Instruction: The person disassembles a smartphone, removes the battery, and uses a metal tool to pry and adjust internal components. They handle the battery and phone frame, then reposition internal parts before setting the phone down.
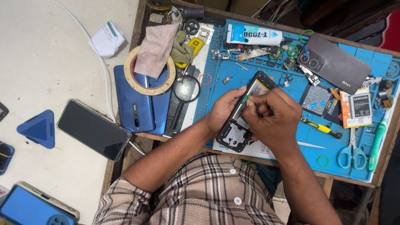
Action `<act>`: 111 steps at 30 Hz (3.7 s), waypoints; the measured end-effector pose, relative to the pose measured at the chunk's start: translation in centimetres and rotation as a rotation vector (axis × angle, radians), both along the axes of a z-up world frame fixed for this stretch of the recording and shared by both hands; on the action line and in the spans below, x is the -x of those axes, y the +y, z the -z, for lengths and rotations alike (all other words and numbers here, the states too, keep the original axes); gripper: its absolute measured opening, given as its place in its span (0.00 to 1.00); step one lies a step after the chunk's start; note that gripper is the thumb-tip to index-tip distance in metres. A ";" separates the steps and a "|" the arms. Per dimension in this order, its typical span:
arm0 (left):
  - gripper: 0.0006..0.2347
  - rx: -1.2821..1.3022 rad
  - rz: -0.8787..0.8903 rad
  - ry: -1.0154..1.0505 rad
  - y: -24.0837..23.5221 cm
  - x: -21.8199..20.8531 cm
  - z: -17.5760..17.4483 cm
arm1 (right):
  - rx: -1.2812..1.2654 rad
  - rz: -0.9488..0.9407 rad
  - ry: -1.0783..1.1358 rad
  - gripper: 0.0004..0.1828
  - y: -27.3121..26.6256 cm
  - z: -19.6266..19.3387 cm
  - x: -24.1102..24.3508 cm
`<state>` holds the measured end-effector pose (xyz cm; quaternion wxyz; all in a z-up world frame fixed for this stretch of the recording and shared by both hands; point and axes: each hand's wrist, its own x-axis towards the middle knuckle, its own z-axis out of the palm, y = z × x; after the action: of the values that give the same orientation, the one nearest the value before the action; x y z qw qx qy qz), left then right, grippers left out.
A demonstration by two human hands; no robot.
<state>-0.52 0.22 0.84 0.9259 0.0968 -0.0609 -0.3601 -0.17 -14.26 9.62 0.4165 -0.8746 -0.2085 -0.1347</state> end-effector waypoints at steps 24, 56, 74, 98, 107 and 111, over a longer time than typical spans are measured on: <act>0.25 -0.170 0.017 -0.034 -0.5 0.1 -0.5 | -0.042 0.084 -0.085 0.05 -1.8 0.6 -2.3; 0.32 -0.164 -0.020 -0.101 -0.9 0.0 -3.3 | -0.246 0.135 -0.080 0.03 -4.4 -0.4 -2.0; 0.41 0.028 -0.266 -0.061 0.2 -1.2 -0.5 | -0.097 0.218 0.075 0.04 -12.5 3.7 2.8; 0.36 0.021 -0.343 0.050 -3.7 0.8 -1.6 | -0.251 0.189 -0.057 0.05 -2.0 1.6 -1.0; 0.38 0.023 -0.324 0.079 -2.7 -0.2 -2.7 | -0.083 0.205 -0.127 0.05 -0.5 0.9 -2.2; 0.38 0.008 -0.337 0.094 -2.7 -0.1 -2.6 | -0.030 0.233 -0.148 0.05 -0.3 0.9 -2.2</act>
<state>-0.41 -2.47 3.40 0.9753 0.0849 -0.0020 -0.2038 2.07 -14.57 8.70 0.3947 -0.8741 -0.1336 -0.2496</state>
